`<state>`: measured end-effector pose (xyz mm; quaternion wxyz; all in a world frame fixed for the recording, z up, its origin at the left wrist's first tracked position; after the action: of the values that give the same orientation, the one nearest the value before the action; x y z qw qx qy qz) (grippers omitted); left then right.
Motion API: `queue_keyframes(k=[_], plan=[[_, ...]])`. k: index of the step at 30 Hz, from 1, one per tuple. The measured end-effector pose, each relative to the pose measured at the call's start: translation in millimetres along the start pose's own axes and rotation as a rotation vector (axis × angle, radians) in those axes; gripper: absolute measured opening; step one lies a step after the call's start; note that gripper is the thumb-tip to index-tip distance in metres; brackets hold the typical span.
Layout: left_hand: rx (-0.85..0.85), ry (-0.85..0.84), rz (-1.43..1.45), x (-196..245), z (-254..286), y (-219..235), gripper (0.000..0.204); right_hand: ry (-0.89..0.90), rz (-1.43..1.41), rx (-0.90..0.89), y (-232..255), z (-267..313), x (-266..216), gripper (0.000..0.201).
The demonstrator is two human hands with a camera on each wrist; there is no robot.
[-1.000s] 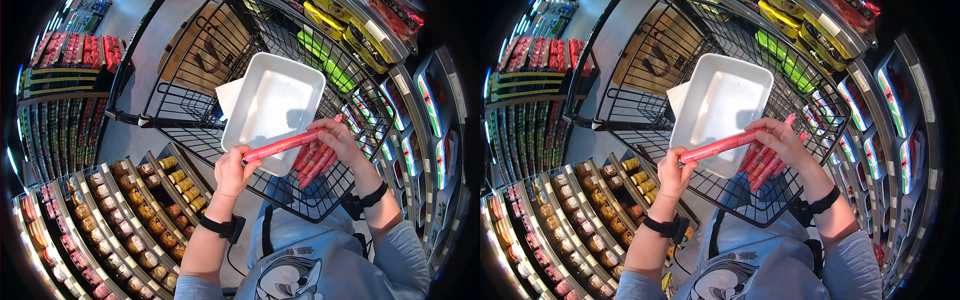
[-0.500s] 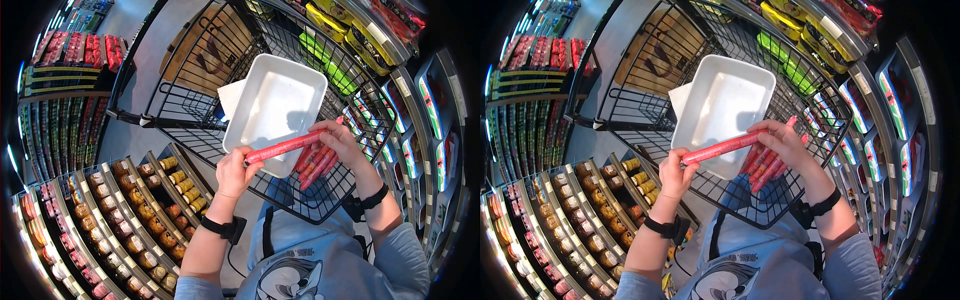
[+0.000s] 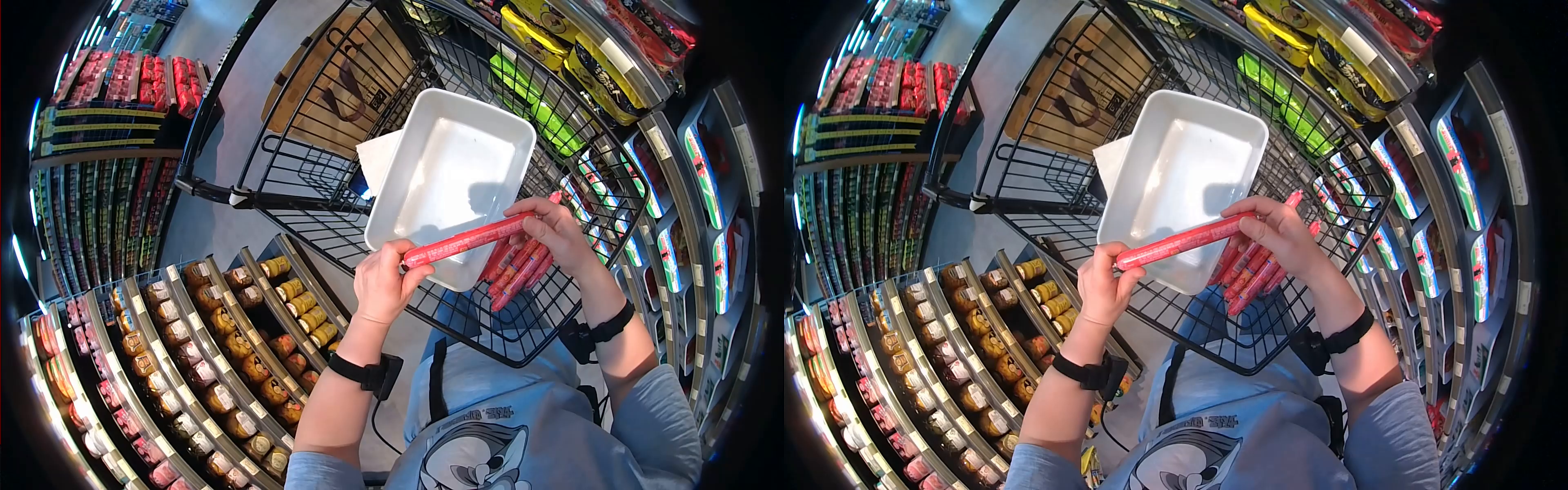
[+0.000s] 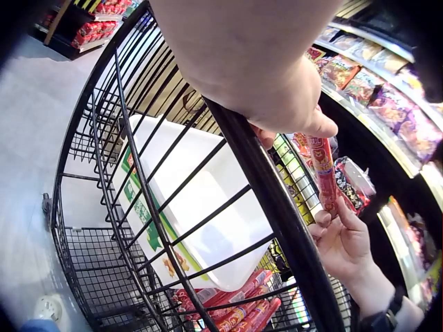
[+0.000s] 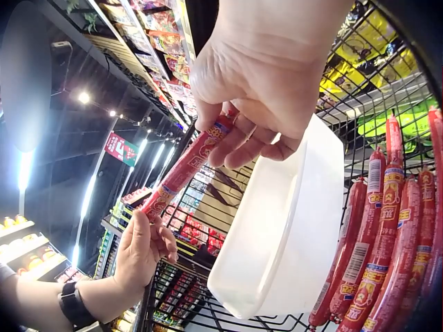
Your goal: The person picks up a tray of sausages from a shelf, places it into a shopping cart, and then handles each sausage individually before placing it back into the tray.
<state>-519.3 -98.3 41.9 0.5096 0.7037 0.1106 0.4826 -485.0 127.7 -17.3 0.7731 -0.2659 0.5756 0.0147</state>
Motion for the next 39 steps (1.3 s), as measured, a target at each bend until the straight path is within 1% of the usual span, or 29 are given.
queue_keyframes(k=[5, 17, 25, 31, 39], plan=[[-0.008, 0.007, -0.002, -2, 1, 0, 0.041, 0.023, -0.002, -0.002, -1, -1, 0, 0.027], [-0.006, 0.016, 0.006, -1, 1, -2, 0.042, -0.006, 0.014, 0.026, 3, -1, 5, 0.028], [0.045, -0.034, -0.006, 6, -1, 4, 0.030, -0.023, -0.004, 0.017, 3, -2, 9, 0.027], [0.032, -0.058, 0.046, 9, -2, 7, 0.022, -0.035, 0.003, 0.004, 2, -3, 12, 0.028], [0.007, -0.071, 0.087, 4, 1, 6, 0.020, -0.050, -0.006, -0.006, -1, -5, 12, 0.029]])
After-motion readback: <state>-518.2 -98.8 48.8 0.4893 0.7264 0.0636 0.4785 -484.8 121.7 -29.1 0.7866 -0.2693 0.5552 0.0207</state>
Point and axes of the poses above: each hand's wrist, its own z-axis away from the middle knuckle, its own y-axis out of the back of the hand, x = y × z, the point moved 8 cm from there along -z, towards the middle knuckle, and after that the axes turned 15 degrees about -x, right-handed, at the moved point
